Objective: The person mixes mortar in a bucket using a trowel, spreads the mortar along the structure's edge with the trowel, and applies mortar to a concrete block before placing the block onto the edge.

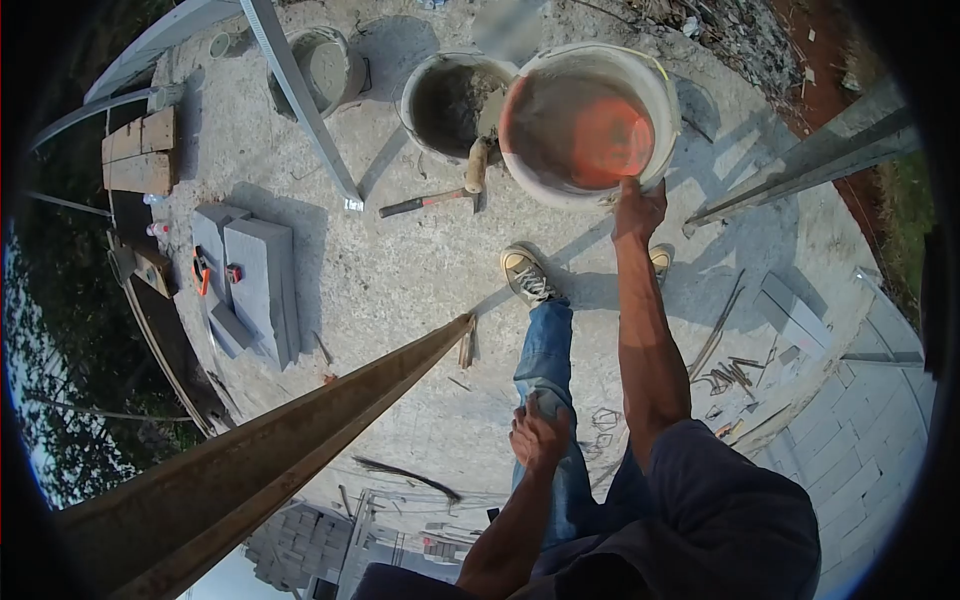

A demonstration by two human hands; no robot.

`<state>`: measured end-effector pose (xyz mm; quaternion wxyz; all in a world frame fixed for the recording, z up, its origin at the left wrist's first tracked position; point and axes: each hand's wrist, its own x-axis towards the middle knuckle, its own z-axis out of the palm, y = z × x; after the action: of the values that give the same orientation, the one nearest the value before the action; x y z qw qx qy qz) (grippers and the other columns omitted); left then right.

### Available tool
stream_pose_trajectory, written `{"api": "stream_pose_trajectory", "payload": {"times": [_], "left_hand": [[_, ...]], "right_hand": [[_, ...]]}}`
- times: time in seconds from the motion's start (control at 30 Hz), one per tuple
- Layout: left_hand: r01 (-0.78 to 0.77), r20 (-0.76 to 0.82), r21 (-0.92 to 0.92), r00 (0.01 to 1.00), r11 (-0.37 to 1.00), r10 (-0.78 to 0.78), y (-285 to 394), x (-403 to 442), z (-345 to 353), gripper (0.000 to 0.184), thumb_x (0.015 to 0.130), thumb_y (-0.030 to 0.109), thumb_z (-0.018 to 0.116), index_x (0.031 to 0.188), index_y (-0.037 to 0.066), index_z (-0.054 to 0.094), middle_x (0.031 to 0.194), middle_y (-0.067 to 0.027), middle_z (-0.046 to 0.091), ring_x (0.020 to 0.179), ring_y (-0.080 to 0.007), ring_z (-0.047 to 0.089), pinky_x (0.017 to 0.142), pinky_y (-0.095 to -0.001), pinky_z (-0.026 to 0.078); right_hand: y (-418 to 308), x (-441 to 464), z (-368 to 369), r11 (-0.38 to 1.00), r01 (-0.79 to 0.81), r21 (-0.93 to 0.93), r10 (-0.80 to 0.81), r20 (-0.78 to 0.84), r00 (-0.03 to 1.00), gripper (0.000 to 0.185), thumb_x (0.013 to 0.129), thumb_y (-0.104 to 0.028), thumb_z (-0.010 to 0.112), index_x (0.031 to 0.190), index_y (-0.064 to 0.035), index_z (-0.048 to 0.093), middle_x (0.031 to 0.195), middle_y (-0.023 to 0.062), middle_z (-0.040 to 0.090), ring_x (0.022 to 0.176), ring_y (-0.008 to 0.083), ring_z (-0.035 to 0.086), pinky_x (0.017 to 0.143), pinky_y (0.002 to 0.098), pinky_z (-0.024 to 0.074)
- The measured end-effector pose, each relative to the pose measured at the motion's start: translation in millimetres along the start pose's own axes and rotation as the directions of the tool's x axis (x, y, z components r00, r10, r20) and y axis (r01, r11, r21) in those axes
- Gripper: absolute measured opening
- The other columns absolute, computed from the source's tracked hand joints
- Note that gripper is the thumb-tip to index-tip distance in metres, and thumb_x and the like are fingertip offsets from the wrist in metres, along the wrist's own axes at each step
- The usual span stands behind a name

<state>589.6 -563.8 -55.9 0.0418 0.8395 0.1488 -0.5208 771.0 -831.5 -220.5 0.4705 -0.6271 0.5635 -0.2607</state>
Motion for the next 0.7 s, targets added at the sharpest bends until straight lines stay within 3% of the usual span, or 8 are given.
{"api": "stream_pose_trajectory", "payload": {"times": [0.03, 0.07, 0.13, 0.27, 0.4, 0.6, 0.63, 0.7], "left_hand": [[0.002, 0.005, -0.004, 1.000, 1.000, -0.002, -1, 0, 0, 0.063, 0.076, 0.041, 0.064, 0.129, 0.009, 0.054, 0.116, -0.0206, 0.059, 0.108, -0.0383, 0.057, 0.094, -0.0457, 0.045], [0.008, 0.005, -0.014, 1.000, 1.000, -0.008, -2, 1, 1, 0.063, 0.076, 0.041, 0.064, 0.129, 0.009, 0.054, 0.116, -0.0206, 0.059, 0.108, -0.0383, 0.057, 0.094, -0.0457, 0.045], [-0.017, -0.014, -0.021, 1.000, 1.000, 0.016, -7, -1, 4, 0.064, 0.076, 0.041, 0.065, 0.129, 0.007, 0.054, 0.117, -0.0210, 0.059, 0.109, -0.0388, 0.056, 0.095, -0.0458, 0.045], [0.019, 0.006, -0.116, 1.000, 0.993, -0.019, 1, -14, 9, 0.063, 0.078, 0.038, 0.066, 0.130, 0.005, 0.052, 0.119, -0.0214, 0.057, 0.110, -0.0393, 0.056, 0.095, -0.0455, 0.045], [0.135, 0.040, -0.146, 0.991, 0.980, -0.130, 13, -29, 39, 0.067, 0.078, 0.039, 0.065, 0.134, 0.006, 0.048, 0.123, -0.0211, 0.054, 0.114, -0.0383, 0.053, 0.096, -0.0455, 0.044], [0.235, 0.095, -0.272, 0.971, 0.933, -0.217, 24, -77, 159, 0.075, 0.081, 0.043, 0.061, 0.141, 0.005, 0.039, 0.129, -0.0238, 0.048, 0.120, -0.0399, 0.048, 0.100, -0.0480, 0.040], [0.242, 0.115, -0.275, 0.969, 0.931, -0.218, 23, -85, 176, 0.077, 0.081, 0.043, 0.061, 0.142, 0.004, 0.037, 0.131, -0.0243, 0.046, 0.121, -0.0399, 0.047, 0.100, -0.0480, 0.039], [0.235, 0.209, -0.303, 0.962, 0.924, -0.177, 30, -99, 185, 0.078, 0.082, 0.045, 0.060, 0.143, 0.005, 0.035, 0.133, -0.0235, 0.044, 0.121, -0.0397, 0.046, 0.101, -0.0473, 0.038]], "right_hand": [[8, -4, -9, 0.990, -0.122, 0.069, 0.121, 0.016, 0.993, 0.044, 0.082, -0.013, 0.062, 0.123, -0.0004, 0.054, 0.109, 0.0132, 0.065, 0.088, 0.0246, 0.063, 0.075, 0.0343, 0.0496], [7, -10, -22, 0.991, -0.119, 0.067, 0.117, 0.027, 0.993, 0.044, 0.082, -0.013, 0.062, 0.123, -0.0004, 0.054, 0.109, 0.0132, 0.065, 0.088, 0.0246, 0.063, 0.075, 0.0343, 0.0496], [6, -19, -47, 0.890, -0.374, 0.262, 0.333, 0.187, 0.924, 0.052, 0.078, -0.006, 0.063, 0.129, -0.0048, 0.050, 0.114, 0.0064, 0.062, 0.093, 0.0171, 0.059, 0.073, 0.0296, 0.0488], [36, -33, -96, 0.917, -0.384, 0.107, 0.343, 0.279, 0.897, 0.047, 0.083, -0.005, 0.062, 0.128, -0.0050, 0.050, 0.106, 0.0047, 0.062, 0.077, 0.0118, 0.057, 0.061, 0.0254, 0.0462], [35, -51, -138, 0.901, -0.434, -0.018, 0.373, 0.542, 0.753, 0.036, 0.083, -0.004, 0.060, 0.118, -0.0038, 0.053, 0.095, 0.0018, 0.059, 0.068, 0.0075, 0.051, 0.056, 0.0243, 0.0432], [52, -116, -216, 0.916, -0.223, -0.335, 0.402, 0.742, 0.537, 0.036, 0.079, -0.007, 0.060, 0.114, -0.0006, 0.056, 0.090, 0.0055, 0.059, 0.067, 0.0113, 0.052, 0.058, 0.0287, 0.0445], [48, -130, -222, 0.887, -0.247, -0.389, 0.461, 0.732, 0.502, 0.033, 0.080, -0.008, 0.059, 0.112, -0.0001, 0.056, 0.087, 0.0055, 0.060, 0.068, 0.0115, 0.052, 0.059, 0.0278, 0.0443], [70, -157, -233, 0.868, -0.277, -0.413, 0.489, 0.806, 0.333, 0.041, 0.082, -0.008, 0.061, 0.122, -0.0031, 0.054, 0.109, 0.0058, 0.062, 0.091, 0.0138, 0.056, 0.078, 0.0287, 0.0462]]}}
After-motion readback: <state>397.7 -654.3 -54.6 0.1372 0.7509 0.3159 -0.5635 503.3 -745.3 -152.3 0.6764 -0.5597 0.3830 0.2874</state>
